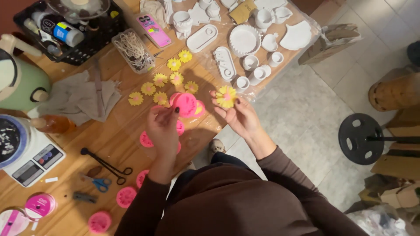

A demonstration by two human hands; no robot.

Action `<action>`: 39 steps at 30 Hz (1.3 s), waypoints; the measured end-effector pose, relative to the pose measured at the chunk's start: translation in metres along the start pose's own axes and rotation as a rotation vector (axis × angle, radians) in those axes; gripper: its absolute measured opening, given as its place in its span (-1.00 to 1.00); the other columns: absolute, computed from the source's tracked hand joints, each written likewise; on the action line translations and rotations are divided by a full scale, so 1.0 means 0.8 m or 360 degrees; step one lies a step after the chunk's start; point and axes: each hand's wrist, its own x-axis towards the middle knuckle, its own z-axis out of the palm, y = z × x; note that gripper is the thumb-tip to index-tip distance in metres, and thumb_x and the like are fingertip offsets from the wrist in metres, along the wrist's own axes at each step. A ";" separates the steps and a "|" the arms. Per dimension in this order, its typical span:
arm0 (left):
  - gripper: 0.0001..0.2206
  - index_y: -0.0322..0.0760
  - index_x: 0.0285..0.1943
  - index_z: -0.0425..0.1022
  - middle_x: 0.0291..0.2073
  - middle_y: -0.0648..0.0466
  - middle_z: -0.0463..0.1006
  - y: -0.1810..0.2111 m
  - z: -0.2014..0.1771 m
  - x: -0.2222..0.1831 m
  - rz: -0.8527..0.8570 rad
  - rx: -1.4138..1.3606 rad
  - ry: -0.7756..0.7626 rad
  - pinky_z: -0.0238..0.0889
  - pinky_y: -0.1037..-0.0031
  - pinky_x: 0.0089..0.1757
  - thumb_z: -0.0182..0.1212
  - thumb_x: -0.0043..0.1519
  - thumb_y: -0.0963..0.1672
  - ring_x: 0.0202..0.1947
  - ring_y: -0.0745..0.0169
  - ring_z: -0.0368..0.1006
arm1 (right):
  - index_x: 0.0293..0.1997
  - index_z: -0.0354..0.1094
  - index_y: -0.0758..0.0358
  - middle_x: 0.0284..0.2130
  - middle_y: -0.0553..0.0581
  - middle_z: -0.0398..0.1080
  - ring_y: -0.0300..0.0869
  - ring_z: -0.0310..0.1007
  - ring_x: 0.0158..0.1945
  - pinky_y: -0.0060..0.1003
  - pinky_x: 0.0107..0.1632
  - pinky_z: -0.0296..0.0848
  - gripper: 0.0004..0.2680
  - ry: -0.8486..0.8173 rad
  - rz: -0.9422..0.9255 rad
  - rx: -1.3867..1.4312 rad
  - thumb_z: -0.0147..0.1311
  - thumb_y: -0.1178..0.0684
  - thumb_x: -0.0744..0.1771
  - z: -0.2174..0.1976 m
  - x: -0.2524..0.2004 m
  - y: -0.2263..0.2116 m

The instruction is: Demolding small yellow flower-shaped wax pieces from pink silicone molds on a workbench.

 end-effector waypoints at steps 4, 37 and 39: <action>-0.79 -0.40 0.03 0.37 -0.11 0.02 0.60 -0.025 -0.028 -0.025 -0.0164 0.0069 0.0160 0.45 0.53 -0.06 0.29 0.28 -0.26 -0.10 0.32 0.54 | 0.49 0.00 0.48 0.44 0.50 0.10 0.15 0.20 0.45 -0.01 0.49 0.20 -0.55 -0.0035 0.0093 0.0019 0.04 0.07 0.43 -0.026 0.008 -0.017; -0.80 -0.32 -0.07 0.64 -0.10 -0.07 0.62 -0.106 0.001 -0.071 0.0447 0.1642 -0.0377 0.42 0.26 -0.09 0.17 0.18 -0.23 -0.09 -0.05 0.53 | -0.10 0.52 0.32 -0.33 0.09 0.59 -0.18 0.63 -0.24 -0.34 -0.14 0.57 -0.94 0.0348 -0.0313 -0.2429 0.18 0.22 0.37 -0.200 0.120 0.072; -0.85 -0.30 -0.20 0.63 -0.22 0.01 0.58 -0.098 0.004 -0.060 0.0682 0.1847 -0.0459 0.37 0.26 -0.15 0.20 0.11 -0.19 -0.15 -0.02 0.47 | -0.05 0.52 0.27 -0.27 0.16 0.60 -0.04 0.62 -0.23 -0.25 -0.11 0.58 -0.79 0.0214 0.0240 -0.2413 0.27 0.09 0.26 -0.169 0.084 0.071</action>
